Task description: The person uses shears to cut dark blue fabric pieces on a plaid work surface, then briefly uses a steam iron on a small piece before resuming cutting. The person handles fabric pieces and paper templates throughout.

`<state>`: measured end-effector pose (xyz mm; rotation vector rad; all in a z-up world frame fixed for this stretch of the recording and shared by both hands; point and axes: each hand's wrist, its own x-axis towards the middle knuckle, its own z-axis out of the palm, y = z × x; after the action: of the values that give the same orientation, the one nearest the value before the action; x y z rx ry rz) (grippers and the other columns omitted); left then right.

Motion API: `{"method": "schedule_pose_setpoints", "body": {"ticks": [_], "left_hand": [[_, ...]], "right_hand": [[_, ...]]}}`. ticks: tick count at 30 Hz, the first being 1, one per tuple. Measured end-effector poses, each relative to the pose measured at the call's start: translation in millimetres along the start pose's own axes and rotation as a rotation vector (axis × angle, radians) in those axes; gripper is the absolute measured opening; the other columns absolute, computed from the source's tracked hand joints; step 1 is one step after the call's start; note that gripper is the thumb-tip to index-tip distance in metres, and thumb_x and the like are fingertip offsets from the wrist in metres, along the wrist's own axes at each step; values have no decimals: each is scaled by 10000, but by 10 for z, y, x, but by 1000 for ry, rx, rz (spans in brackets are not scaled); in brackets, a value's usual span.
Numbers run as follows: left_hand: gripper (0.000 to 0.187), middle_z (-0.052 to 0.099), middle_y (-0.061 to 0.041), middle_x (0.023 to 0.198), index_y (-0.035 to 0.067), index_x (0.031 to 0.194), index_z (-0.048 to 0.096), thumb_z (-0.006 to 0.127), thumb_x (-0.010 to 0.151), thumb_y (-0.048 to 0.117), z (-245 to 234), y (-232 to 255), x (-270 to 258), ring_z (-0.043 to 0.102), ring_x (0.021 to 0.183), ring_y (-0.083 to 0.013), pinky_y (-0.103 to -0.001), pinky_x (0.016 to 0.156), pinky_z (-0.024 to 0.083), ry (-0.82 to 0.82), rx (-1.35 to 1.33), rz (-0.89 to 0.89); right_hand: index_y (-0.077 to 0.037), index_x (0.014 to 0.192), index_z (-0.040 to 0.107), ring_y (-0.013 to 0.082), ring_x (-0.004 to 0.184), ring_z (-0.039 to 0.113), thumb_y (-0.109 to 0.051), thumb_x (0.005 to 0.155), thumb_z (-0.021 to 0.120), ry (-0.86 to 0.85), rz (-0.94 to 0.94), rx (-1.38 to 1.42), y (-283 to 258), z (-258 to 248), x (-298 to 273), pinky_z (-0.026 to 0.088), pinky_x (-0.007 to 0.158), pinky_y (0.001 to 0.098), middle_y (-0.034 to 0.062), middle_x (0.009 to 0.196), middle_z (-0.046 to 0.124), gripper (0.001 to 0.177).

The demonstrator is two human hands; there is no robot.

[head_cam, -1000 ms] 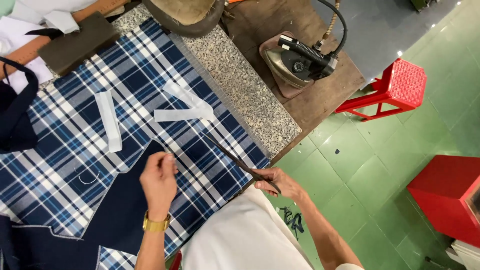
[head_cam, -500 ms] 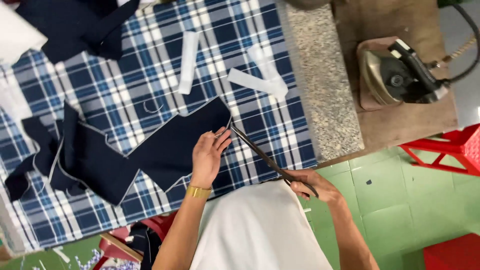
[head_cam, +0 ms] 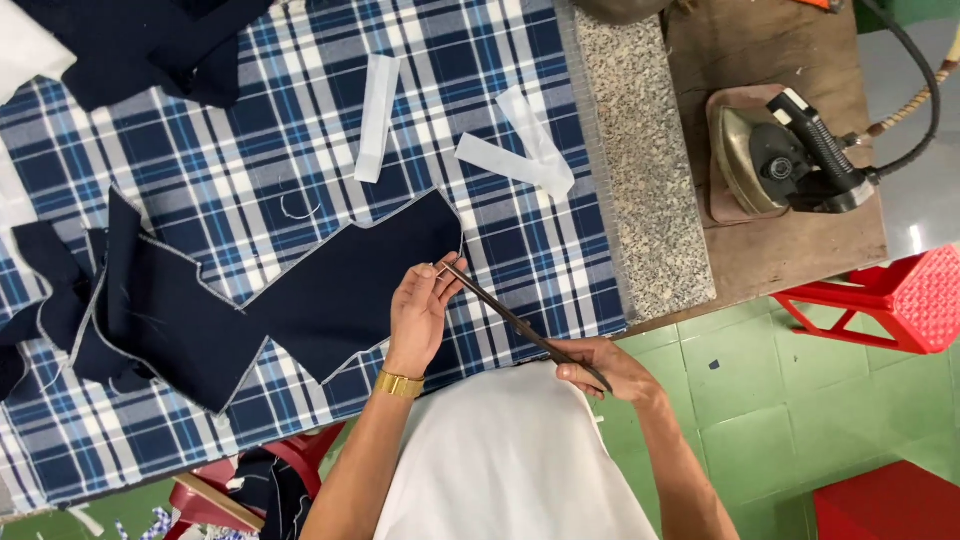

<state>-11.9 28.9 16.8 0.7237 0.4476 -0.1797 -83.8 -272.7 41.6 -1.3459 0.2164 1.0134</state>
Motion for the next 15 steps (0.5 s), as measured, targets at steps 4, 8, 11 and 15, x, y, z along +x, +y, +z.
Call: {"method": "schedule_pose_setpoints", "body": {"ticks": [4, 8, 11, 15], "left_hand": [[136, 675, -214, 1331, 90, 978, 559, 592, 1041, 205, 18, -16, -25, 628, 1278, -378, -478, 1025, 546, 0, 45, -42], [130, 627, -309, 1325, 0, 1011, 552, 571, 1047, 123, 21, 114, -146, 655, 1126, -439, -482, 876, 586, 18, 367, -3], [81, 718, -227, 1112, -5, 1060, 570, 578, 1041, 74, -375, 186, -211, 762, 856, -327, -366, 713, 633, 96, 635, 141], [106, 722, -110, 833, 29, 996, 645, 615, 1011, 130, -405, 658, -529, 726, 728, -195, -292, 728, 580, 348, 943, 114]], "right_hand": [[35, 1420, 592, 175, 368, 541, -95, 894, 795, 35, 3, -5, -51, -8, -56, 435, 279, 242, 147, 495, 595, 578], [6, 1396, 606, 191, 371, 566, -94, 863, 811, 211, -85, 13, -9, -186, -100, 428, 286, 250, 160, 507, 607, 580], [-33, 1380, 624, 197, 367, 571, -117, 856, 804, 412, -163, 0, -96, -390, -80, 436, 290, 259, 159, 507, 613, 560], [-17, 1504, 486, 35, 342, 383, -492, 893, 639, 482, -326, -278, -646, -544, -75, 368, 300, 190, -78, 461, 428, 789]]}}
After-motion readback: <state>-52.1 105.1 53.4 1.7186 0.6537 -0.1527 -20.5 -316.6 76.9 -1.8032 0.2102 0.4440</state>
